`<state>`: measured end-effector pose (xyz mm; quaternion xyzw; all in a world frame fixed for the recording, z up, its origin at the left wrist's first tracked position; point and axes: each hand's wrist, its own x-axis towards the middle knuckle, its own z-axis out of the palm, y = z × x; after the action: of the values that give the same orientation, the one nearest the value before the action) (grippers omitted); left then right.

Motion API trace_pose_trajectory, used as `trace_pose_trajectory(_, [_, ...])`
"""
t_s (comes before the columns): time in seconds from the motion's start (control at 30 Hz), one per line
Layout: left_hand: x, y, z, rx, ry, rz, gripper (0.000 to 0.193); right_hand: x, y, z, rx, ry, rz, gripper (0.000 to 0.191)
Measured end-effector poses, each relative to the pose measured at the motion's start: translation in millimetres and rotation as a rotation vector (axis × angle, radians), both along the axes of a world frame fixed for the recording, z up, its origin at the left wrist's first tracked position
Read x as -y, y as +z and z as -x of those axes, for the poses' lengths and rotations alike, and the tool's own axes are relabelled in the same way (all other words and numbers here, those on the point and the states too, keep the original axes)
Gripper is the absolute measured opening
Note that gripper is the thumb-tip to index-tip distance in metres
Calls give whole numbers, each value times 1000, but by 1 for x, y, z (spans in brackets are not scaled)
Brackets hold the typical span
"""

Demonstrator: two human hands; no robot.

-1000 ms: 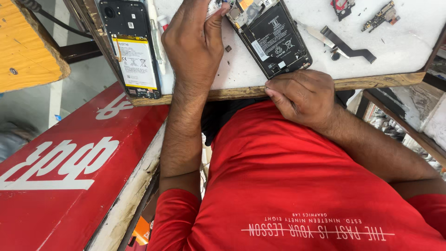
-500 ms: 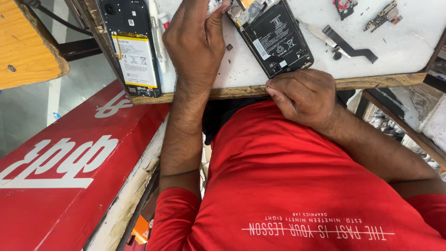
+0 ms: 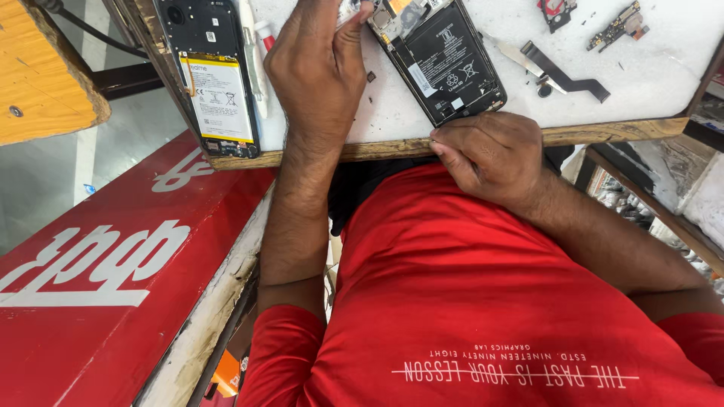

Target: The person disassembles a smartphone, removes the battery, applies adhesive, and reassembles internal components. They handle the phone body, battery, and small parts while using a screwdriver and adhesive tube.

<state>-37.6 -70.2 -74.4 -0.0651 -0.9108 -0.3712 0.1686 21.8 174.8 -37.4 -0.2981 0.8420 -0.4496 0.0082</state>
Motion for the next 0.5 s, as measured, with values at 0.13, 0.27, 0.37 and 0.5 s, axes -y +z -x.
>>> trace_pose_trajectory(0.13, [0,-4,-1,8,12,-22,27,1,-1,-1,6,-5,8,11])
trace_pose_trajectory(0.27, [-1,-6,-2,-15,21,15,29,1,-2,-1,-5,-14,5,11])
trace_pose_trajectory(0.37, [-1,-5,-3,29,39,2,28,1,-2,-2,-24,-14,2,11])
trace_pose_trajectory(0.5, [-2,-3,-2,-14,15,-5,28,1,-2,-2,-17,-12,-7,12])
